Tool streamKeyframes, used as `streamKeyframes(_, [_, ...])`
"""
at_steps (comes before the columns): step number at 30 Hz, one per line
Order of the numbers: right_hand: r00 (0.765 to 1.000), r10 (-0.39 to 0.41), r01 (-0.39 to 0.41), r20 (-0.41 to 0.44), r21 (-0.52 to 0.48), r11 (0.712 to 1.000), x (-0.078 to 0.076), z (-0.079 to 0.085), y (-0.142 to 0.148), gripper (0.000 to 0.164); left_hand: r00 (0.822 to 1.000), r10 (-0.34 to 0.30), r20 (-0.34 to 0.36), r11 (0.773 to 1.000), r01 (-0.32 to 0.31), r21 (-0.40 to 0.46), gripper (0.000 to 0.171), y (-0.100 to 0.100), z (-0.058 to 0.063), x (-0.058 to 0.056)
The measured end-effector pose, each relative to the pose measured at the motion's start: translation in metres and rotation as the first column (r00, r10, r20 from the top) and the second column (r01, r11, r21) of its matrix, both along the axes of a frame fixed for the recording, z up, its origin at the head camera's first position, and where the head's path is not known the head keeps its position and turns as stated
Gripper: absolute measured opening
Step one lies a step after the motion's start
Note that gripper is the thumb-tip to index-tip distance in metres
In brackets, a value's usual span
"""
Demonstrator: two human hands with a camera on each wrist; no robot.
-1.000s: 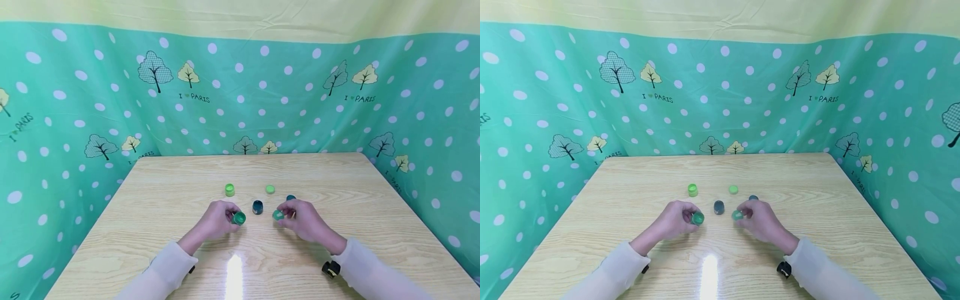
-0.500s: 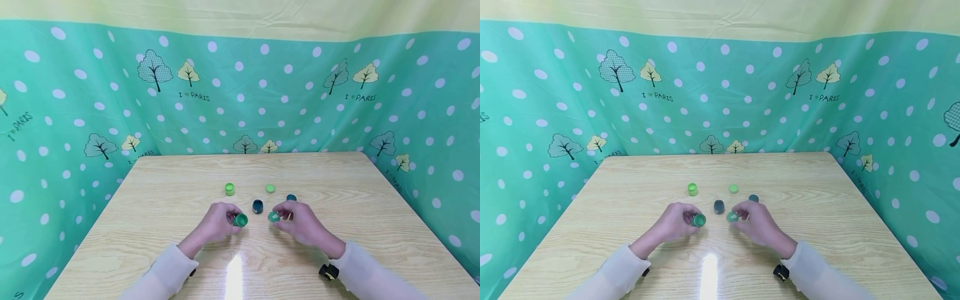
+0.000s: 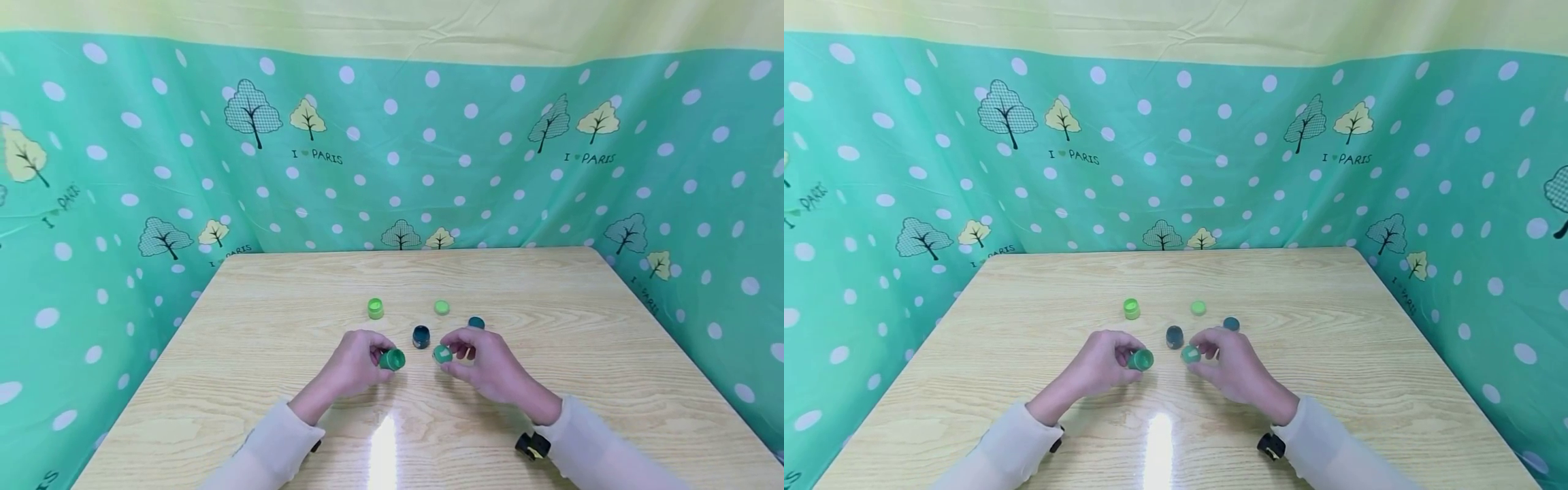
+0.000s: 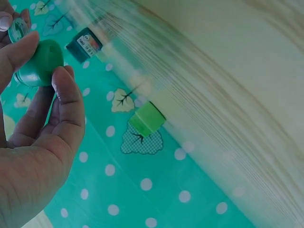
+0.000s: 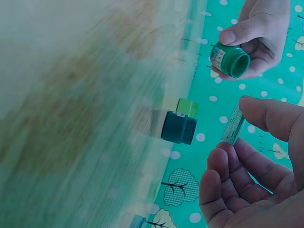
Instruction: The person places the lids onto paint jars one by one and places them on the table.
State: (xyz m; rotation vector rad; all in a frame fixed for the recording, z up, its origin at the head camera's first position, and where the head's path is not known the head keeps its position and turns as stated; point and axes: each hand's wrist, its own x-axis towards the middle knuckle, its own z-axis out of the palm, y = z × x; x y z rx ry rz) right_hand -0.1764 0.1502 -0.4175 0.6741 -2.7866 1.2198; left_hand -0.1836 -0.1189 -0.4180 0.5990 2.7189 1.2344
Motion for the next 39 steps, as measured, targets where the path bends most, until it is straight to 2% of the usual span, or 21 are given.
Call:
streamKeyframes(9, [1.000, 0.009, -0.010, -0.019, -0.041, 0.999, -0.001, 0.004, -0.004, 0.029, 1.000, 0.011, -0.014, 1.000, -0.011, -0.005, 0.028, 0.004, 0.004, 0.003])
streamKeyframes(17, [1.000, 0.021, -0.022, -0.018, -0.045, 0.999, -0.001, 0.006, -0.009, 0.029, 0.998, -0.013, -0.055, 1.000, 0.013, -0.008, 0.027, 0.005, 0.006, 0.004])
streamKeyframes(22, [0.999, 0.028, -0.029, -0.024, -0.058, 0.998, -0.002, 0.007, -0.011, 0.029, 0.999, -0.017, -0.039, 1.000, 0.017, -0.010, 0.028, 0.007, 0.006, 0.004])
streamKeyframes(39, [0.998, 0.059, -0.060, -0.016, -0.092, 0.994, -0.003, 0.005, -0.015, 0.028, 0.996, -0.045, -0.074, 0.999, 0.045, -0.005, 0.024, 0.018, 0.008, 0.005])
